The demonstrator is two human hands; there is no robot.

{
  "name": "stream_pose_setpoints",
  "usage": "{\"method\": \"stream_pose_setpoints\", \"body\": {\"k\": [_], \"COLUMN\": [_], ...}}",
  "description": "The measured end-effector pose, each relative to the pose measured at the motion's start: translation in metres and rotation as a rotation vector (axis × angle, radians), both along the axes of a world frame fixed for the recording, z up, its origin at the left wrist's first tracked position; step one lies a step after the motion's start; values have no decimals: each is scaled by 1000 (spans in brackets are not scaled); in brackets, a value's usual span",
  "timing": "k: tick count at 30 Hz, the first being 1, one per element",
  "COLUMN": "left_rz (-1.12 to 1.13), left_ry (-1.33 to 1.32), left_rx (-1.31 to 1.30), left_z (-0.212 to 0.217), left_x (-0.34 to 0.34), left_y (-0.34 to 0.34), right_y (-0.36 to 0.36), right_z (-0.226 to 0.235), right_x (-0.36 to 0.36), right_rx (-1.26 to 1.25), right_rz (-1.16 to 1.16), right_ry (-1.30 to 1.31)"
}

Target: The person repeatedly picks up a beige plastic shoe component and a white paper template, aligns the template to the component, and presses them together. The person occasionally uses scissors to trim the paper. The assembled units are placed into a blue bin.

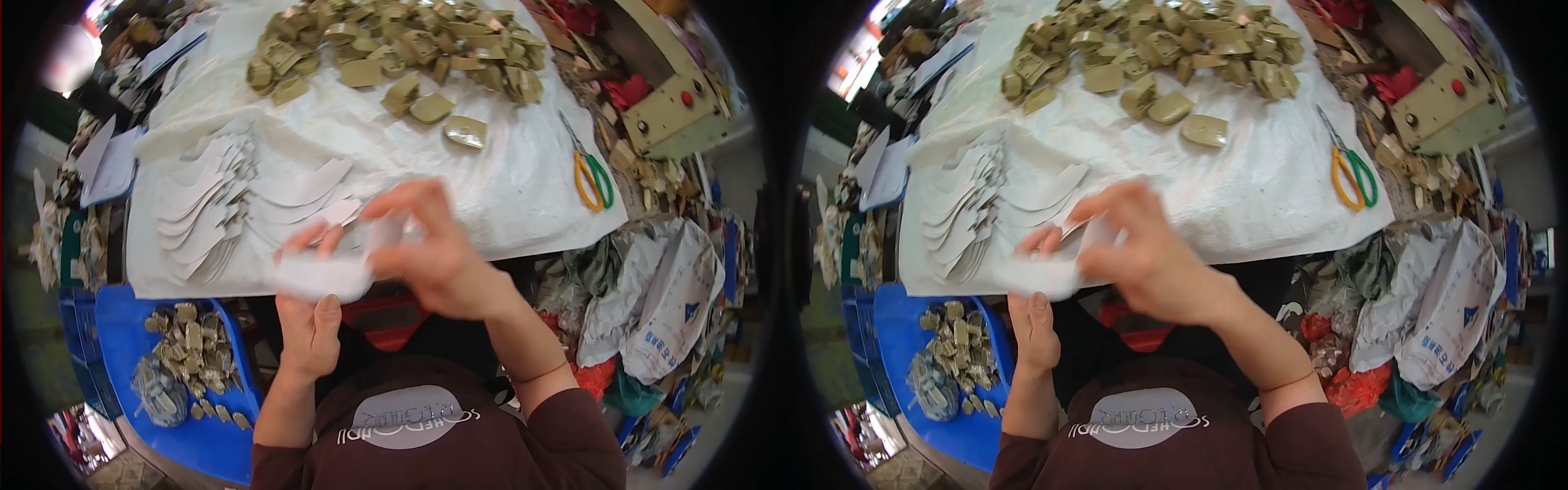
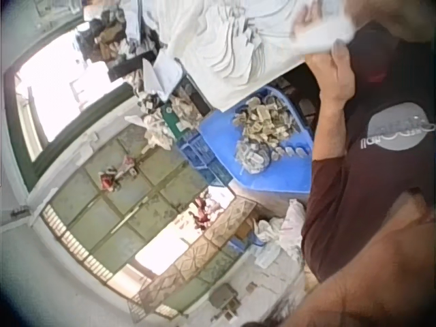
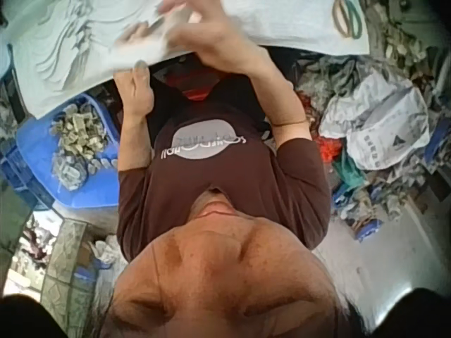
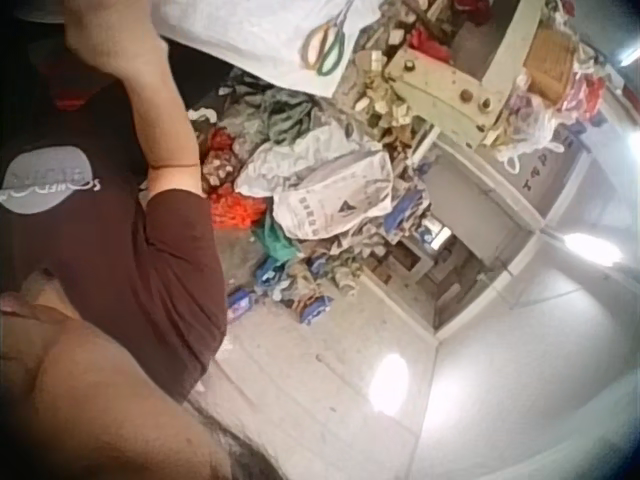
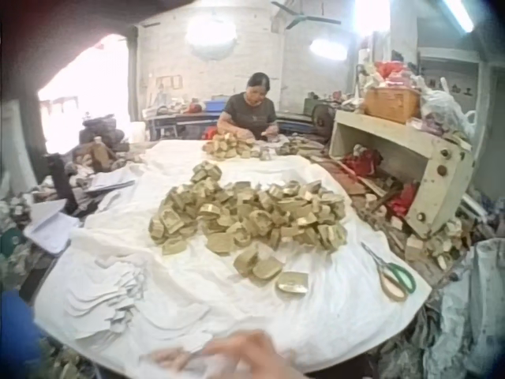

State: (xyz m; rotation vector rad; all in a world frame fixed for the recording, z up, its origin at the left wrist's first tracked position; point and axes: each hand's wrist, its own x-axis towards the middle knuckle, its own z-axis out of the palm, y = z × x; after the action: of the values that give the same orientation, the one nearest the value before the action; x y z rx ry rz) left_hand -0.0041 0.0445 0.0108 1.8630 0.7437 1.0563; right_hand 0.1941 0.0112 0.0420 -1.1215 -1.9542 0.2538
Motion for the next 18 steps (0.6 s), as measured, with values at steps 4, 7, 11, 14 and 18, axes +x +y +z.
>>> {"method": "stream_pose_setpoints", "body": {"k": [4,7,11,14,18], "left_rz": [19,-14,-31,-74,-79], "left_ry": [-254,-594,-657,-651,-655], "left_rx": [-515,-771,-990,-998,-969], "left_z": [4,5,3,-5,-3], "left_x": [15,23,29,29,31], "left_y": [-8,-14,-14,-13,-13], "right_y": [1,28,37,29,23], "right_z": [-7,-28,-43,-51,-66], "right_x": [28,93,102,96,93], "right_rx": [-164,-147,-137,-7,46], "right_rz": [-74,-788,-1217,-1028,-559], "right_ry": [147,123,-486,-436,114]}}
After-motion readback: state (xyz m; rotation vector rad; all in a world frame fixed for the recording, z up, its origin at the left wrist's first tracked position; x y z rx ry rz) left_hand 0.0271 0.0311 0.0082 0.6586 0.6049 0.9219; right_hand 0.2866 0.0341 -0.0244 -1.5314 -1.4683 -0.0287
